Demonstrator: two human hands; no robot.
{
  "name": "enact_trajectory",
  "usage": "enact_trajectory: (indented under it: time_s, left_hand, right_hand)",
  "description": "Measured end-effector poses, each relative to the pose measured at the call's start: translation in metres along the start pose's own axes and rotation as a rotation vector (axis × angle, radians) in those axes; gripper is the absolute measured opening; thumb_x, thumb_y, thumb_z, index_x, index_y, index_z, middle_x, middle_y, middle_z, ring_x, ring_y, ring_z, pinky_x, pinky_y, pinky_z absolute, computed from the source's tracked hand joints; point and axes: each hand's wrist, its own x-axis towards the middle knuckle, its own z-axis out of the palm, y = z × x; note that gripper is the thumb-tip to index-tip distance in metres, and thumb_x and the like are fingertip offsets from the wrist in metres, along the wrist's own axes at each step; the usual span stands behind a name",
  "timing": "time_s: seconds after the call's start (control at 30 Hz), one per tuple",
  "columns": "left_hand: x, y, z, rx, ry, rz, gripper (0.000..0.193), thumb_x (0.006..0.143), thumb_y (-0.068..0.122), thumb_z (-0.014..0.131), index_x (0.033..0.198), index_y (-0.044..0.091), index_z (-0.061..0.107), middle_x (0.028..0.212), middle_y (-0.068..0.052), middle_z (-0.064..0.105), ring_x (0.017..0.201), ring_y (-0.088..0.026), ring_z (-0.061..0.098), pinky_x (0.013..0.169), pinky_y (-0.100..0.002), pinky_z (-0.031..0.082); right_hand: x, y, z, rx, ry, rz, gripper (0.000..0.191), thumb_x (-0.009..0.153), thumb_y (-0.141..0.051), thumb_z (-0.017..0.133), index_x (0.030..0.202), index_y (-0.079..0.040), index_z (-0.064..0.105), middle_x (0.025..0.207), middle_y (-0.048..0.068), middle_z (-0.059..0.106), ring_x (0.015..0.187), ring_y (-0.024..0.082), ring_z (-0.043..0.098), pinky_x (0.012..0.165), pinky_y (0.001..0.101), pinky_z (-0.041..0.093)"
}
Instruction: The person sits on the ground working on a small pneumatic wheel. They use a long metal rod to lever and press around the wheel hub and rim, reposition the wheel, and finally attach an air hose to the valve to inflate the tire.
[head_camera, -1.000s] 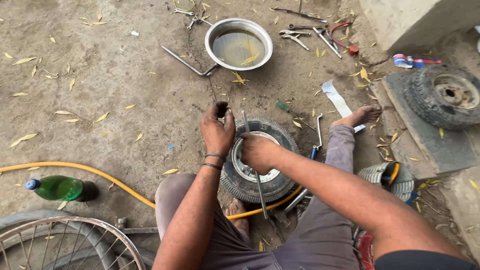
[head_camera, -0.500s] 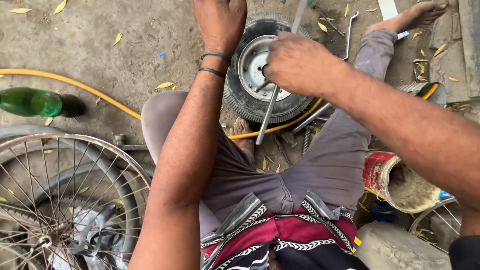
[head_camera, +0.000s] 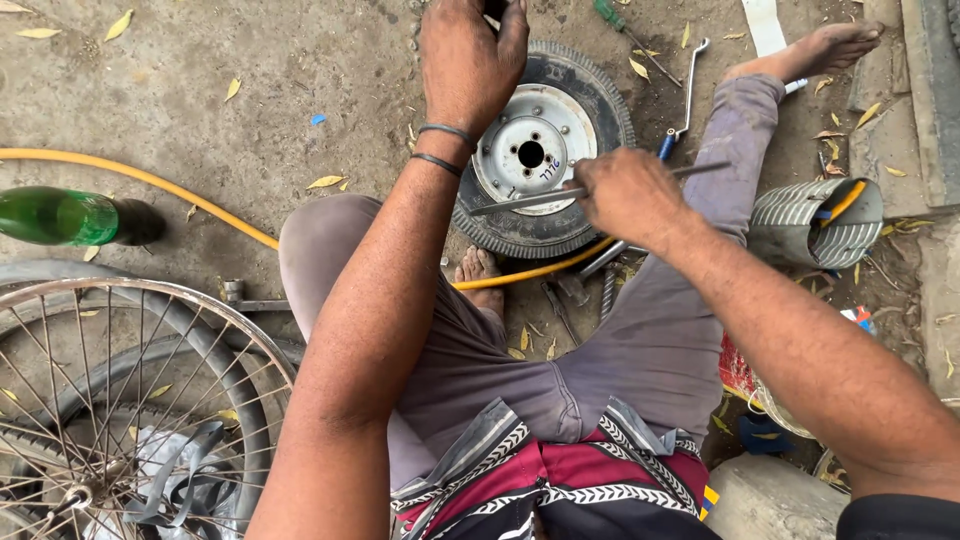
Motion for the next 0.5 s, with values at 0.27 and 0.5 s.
enact_trajectory:
  time_s: [0.27, 0.5]
  left_hand:
    - [-0.004, 0.006, -0.002, 0.105, -0.004, 0.098, 0.014, 0.091, 0.02, 0.074, 0.091, 0.007, 0.069, 0.085, -0.007, 0.077, 0.078, -0.03, 0.071, 0.074, -0.047, 0.053]
    - [-0.002, 0.014, 0.0, -0.003, -0.106, 0.063, 0.012, 0.093, 0.018, 0.071, 0.099, 0.008, 0.07, 0.093, -0.009, 0.077, 0.085, -0.03, 0.074, 0.078, -0.044, 0.056]
  right_hand:
    - [0.01, -0.017, -0.007, -0.117, 0.046, -0.028, 0.014, 0.087, -0.009, 0.07, 0.1, -0.003, 0.073, 0.072, 0.01, 0.068, 0.063, 0.02, 0.067, 0.067, 0.0399, 0.061]
    - [0.0, 0.003, -0.002, 0.113, 0.255, 0.118, 0.011, 0.089, -0.014, 0.074, 0.097, -0.006, 0.076, 0.075, 0.012, 0.072, 0.066, 0.025, 0.069, 0.069, 0.0452, 0.057]
